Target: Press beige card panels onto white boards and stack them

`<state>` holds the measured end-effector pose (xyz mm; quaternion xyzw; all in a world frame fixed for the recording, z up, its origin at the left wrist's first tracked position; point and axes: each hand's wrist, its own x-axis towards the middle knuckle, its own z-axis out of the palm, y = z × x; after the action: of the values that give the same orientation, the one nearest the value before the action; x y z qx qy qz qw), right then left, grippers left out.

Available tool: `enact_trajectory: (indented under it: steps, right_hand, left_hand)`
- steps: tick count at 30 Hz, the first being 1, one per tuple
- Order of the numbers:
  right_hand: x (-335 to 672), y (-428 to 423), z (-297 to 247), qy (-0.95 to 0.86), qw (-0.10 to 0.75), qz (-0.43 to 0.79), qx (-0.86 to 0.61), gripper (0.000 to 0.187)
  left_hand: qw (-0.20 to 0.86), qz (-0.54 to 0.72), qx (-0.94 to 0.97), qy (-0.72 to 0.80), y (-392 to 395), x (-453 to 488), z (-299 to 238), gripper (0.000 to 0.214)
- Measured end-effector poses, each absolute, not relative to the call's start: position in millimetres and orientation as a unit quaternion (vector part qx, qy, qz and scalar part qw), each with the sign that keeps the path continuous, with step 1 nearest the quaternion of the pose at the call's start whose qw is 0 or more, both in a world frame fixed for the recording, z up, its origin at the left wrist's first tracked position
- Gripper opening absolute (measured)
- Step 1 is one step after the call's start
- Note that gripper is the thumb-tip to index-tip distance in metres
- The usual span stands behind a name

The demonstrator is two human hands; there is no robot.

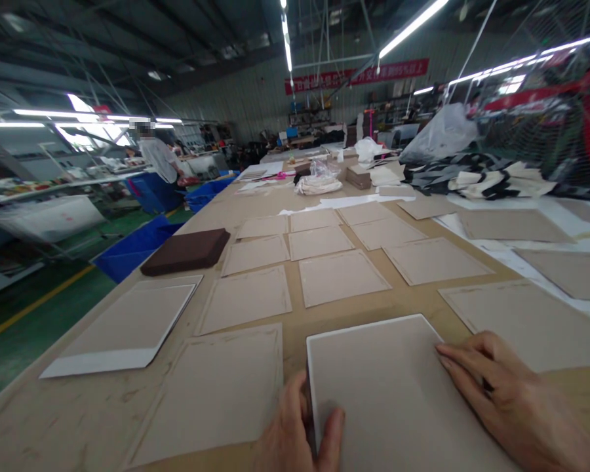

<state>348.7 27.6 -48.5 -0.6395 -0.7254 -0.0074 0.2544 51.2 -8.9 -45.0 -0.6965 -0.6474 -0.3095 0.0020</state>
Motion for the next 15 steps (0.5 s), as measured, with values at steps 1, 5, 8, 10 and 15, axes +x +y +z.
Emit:
enact_trajectory:
  steps: [1, 5, 8, 10, 15]
  right_hand:
    - [348.6, 28.1, -46.8, -0.745, 0.235, -0.027, -0.623, 0.037]
    - [335.1, 31.7, -21.8, -0.87, 0.163, -0.027, -0.465, 0.036]
    - [309.4, 27.0, 10.7, -0.931, 0.097, 0.027, -0.35, 0.039]
    - [293.8, 20.9, 26.4, -0.942, 0.068, 0.057, -0.323, 0.04]
    - [302.9, 10.4, 15.8, -0.921, 0.087, 0.017, -0.379, 0.045]
  left_hand:
    - [0.021, -0.302, -0.708, -0.638, -7.8, 51.1, -40.6, 0.05]
    - [0.108, -0.229, -0.836, -0.486, -1.2, 52.1, -25.5, 0.035]
    - [0.135, -0.196, -0.884, -0.404, 1.8, 56.1, -24.7, 0.027]
    - [0.173, -0.195, -0.882, -0.393, 1.9, 58.6, -28.4, 0.032]
    - [0.239, -0.188, -0.884, -0.356, 0.9, 57.3, -34.0, 0.053]
